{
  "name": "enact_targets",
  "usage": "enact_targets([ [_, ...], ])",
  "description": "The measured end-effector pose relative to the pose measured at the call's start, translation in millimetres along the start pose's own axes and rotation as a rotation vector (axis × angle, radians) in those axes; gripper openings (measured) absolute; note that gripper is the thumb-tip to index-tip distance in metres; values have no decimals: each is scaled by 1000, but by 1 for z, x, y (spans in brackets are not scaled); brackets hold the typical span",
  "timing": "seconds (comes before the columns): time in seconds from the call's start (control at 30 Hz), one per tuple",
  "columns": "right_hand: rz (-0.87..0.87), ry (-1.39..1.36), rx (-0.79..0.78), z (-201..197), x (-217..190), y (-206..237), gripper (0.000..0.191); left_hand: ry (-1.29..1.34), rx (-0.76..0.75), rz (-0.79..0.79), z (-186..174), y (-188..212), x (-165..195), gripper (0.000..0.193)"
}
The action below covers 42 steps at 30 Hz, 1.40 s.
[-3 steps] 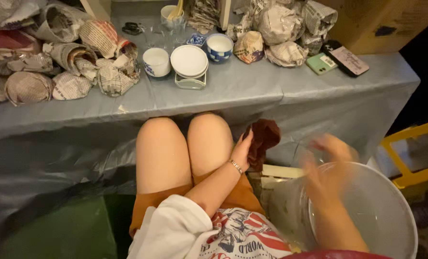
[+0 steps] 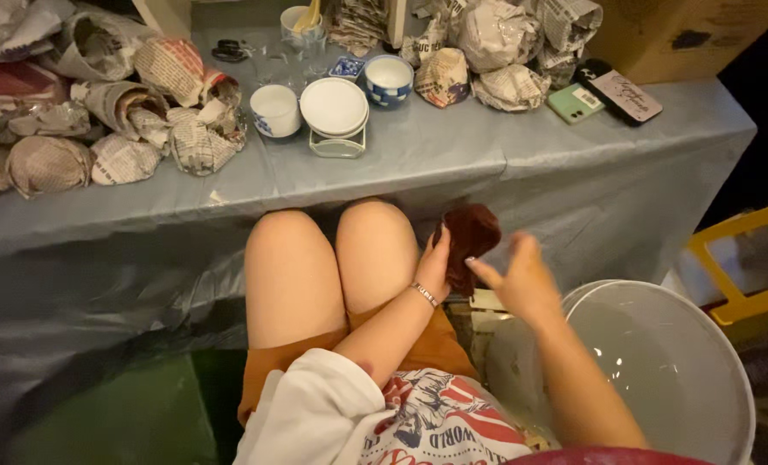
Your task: The person sits on the floor and unwraps newspaper from ceramic cups and bowls, rinses the pottery in a bucket of water, wipes items with a cloth, and wraps the pottery back in newspaper, placing wrapped pieces on the table.
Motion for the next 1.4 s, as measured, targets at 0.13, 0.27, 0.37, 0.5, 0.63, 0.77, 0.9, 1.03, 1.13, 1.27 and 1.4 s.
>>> enact_targets([
  [0.13,394,-592,-296,59,42,-3,61,-118,-73,100,-1,4,-8,59],
  [0.27,315,-261,-178,64,70,5,50,-321,56,185,-7,5,-14,65],
  [0.37,371,-594,22,56,80,-4,37,-205,165,154,-12,5,-12,65],
  [0.5,303,-884,276,50,83,-9,24,-466,171,123,-14,4,-13,59],
  [0.63,25,-694,504,54,76,0,36,-227,25,224,-20,0,-19,52],
  [0.77,80,-743,413,60,72,0,21,-294,-42,210,-27,-1,-22,49],
  [0.9,47,-627,207,60,66,-1,21,-190,-10,181,-25,-1,-18,46],
  [1.03,-303,-134,235,51,52,0,40,-80,1,140,-19,7,-5,46],
  [1.13,-126,-252,4,43,49,-3,44,-100,18,93,-17,14,3,45],
  [1.27,-53,-366,-188,38,60,-6,46,-236,-7,180,-19,17,9,41],
  [1.4,-79,-365,-332,44,82,-6,37,-465,16,194,-26,13,14,44],
])
Point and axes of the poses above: each hand's wrist, its own y-axis away from the middle knuckle, its own z-axis out of the palm, x = y × z, the point moved 1 cm from there along -y, towards the middle knuckle, and after that the axes turned 2 degrees about -x, right-handed, at the moved point
